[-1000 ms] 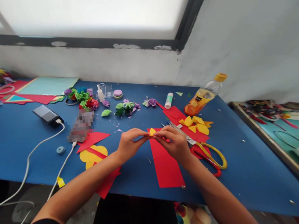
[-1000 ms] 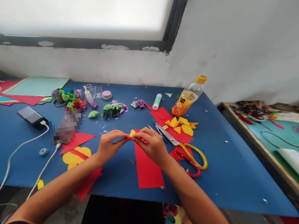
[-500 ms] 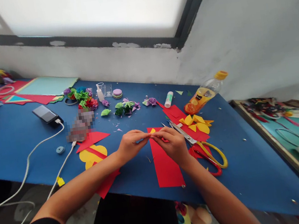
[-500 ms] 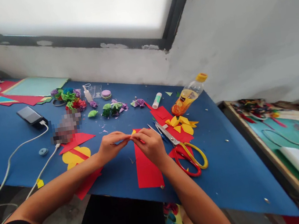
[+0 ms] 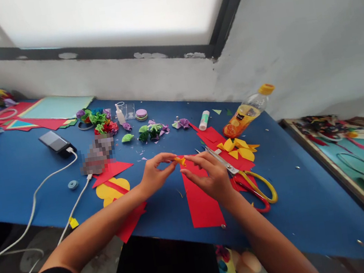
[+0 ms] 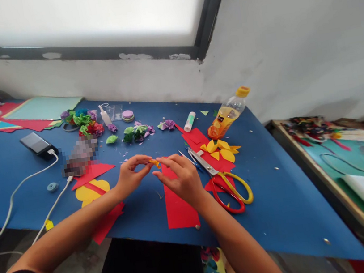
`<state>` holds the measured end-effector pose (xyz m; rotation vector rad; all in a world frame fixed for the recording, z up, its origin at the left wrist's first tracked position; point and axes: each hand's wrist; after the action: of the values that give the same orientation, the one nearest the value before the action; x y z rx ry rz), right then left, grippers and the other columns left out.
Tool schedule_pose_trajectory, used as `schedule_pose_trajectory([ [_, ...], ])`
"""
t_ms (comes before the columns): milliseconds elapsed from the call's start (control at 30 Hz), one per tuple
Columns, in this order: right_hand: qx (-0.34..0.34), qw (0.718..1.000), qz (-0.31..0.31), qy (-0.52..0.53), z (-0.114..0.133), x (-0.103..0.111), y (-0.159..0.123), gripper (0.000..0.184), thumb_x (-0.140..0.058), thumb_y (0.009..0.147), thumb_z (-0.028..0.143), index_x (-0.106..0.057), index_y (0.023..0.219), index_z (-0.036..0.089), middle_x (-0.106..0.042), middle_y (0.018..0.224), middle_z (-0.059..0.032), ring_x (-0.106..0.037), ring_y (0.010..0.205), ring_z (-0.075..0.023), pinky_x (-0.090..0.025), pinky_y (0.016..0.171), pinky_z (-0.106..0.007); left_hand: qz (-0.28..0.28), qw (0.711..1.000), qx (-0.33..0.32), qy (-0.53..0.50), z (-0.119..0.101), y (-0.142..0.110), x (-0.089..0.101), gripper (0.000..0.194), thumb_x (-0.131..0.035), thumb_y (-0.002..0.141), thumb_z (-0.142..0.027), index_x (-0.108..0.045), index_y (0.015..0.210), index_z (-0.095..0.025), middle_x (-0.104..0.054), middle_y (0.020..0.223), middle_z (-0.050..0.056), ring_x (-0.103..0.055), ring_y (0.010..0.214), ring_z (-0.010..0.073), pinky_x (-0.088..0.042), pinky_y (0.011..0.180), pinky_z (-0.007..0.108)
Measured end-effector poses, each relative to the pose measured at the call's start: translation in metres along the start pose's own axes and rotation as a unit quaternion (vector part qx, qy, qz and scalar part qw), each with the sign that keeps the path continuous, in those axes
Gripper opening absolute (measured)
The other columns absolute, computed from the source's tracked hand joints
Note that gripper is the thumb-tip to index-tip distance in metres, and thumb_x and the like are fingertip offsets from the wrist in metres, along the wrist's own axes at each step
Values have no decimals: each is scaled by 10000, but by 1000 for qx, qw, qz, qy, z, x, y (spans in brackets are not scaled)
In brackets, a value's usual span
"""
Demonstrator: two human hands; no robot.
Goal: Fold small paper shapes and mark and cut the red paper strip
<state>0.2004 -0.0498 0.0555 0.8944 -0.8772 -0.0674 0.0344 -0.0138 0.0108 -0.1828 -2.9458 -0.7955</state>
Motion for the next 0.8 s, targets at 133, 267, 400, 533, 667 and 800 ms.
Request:
schedule_pose_trajectory([
  [133,-19,999,28,-3,-1,-6,-1,172,-547,856,204,-635,1004,209,-620,799,-51,-594,729,-158,-490,671,-294,15,995,-88,51,0,-2,0,117,-607,795,-220,-650,889,-165,-698,816,47,-635,749,120,-518,691,236],
  [267,-28,999,34,0,-3,-7,0,130,-539,859,201,-648,932,203,-610,781,-48,-595,734,-156,-492,678,-287,26,990,-122,63,-2,-1,1,131,-595,806,-201,-640,923,-166,-693,819,49,-633,755,119,-509,685,231],
  [400,-20,999,26,-8,-3,-6,0,104,-558,847,203,-654,884,185,-612,804,-66,-600,773,-172,-498,699,-299,33,986,-149,65,-3,2,3,81,-594,810,-189,-644,865,-156,-673,788,48,-625,740,113,-505,692,224],
  [533,-20,1000,21,3,-4,-7,-1,77,-569,837,197,-645,853,198,-649,825,-61,-616,818,-185,-499,751,-324,44,984,-162,59,-4,3,5,61,-590,813,-196,-636,819,-157,-661,779,46,-622,730,109,-502,687,221],
  [667,-62,995,47,61,-5,-7,-1,79,-562,845,212,-635,878,206,-669,791,-39,-628,728,-163,-504,674,-292,43,991,-124,35,-5,4,5,79,-599,805,-219,-632,773,-155,-655,742,43,-613,693,112,-495,648,226],
  [800,-75,993,57,71,-8,-7,0,79,-560,844,223,-629,877,203,-660,764,-30,-607,648,-145,-486,594,-268,42,997,-69,16,-4,5,3,106,-605,791,-227,-629,725,-147,-650,717,44,-596,651,109,-473,585,216],
])
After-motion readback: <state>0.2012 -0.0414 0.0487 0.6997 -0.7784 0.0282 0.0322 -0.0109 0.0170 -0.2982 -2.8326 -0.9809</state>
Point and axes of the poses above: each hand's wrist, its own y-axis towards the middle knuckle, its own x-axis out of the back of the hand, z = x × y
